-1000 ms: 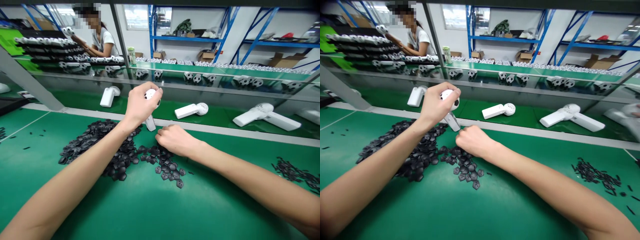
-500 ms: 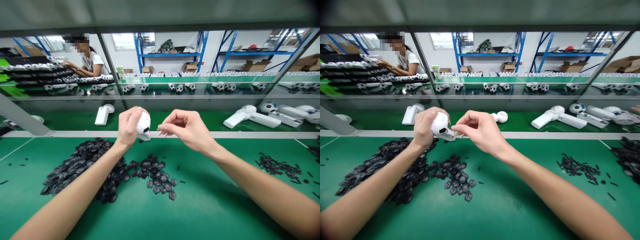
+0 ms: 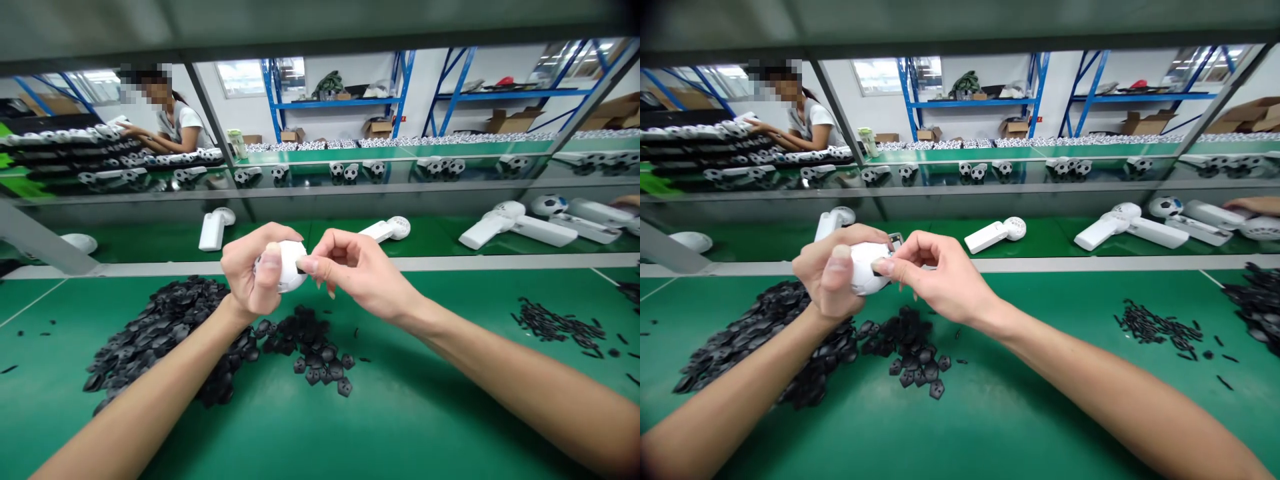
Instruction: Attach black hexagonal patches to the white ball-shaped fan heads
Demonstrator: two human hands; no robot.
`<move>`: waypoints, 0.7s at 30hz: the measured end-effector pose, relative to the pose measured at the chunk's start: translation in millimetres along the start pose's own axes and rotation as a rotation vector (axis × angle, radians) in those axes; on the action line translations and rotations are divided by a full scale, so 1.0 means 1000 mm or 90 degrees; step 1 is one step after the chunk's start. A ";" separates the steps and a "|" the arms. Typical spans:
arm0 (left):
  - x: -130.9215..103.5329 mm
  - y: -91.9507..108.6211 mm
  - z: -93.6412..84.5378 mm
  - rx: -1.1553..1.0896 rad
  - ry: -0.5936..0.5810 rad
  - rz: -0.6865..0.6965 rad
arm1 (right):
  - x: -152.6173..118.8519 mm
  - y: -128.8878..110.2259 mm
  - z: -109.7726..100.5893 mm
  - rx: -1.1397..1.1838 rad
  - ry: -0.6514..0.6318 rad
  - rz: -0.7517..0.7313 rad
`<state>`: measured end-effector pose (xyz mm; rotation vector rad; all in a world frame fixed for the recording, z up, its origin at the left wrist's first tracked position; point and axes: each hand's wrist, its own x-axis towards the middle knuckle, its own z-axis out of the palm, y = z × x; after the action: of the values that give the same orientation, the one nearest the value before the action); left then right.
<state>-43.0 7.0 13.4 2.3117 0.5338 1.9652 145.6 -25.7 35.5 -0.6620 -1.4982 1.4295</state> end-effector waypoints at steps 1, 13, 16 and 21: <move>0.002 0.001 -0.001 0.000 -0.011 0.004 | 0.000 -0.001 -0.001 0.016 -0.013 0.015; 0.034 0.040 -0.013 0.079 -0.141 0.116 | -0.008 -0.020 -0.003 0.123 -0.072 0.153; 0.037 0.051 -0.015 0.098 -0.180 0.105 | -0.009 -0.025 -0.005 0.121 -0.111 0.191; 0.039 0.065 -0.015 0.074 -0.171 0.039 | -0.012 -0.029 -0.002 0.132 -0.156 0.188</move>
<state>-38.2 -44.6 70.7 2.6361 0.5729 1.6470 158.7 -40.1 60.1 -0.6134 -1.4508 1.9213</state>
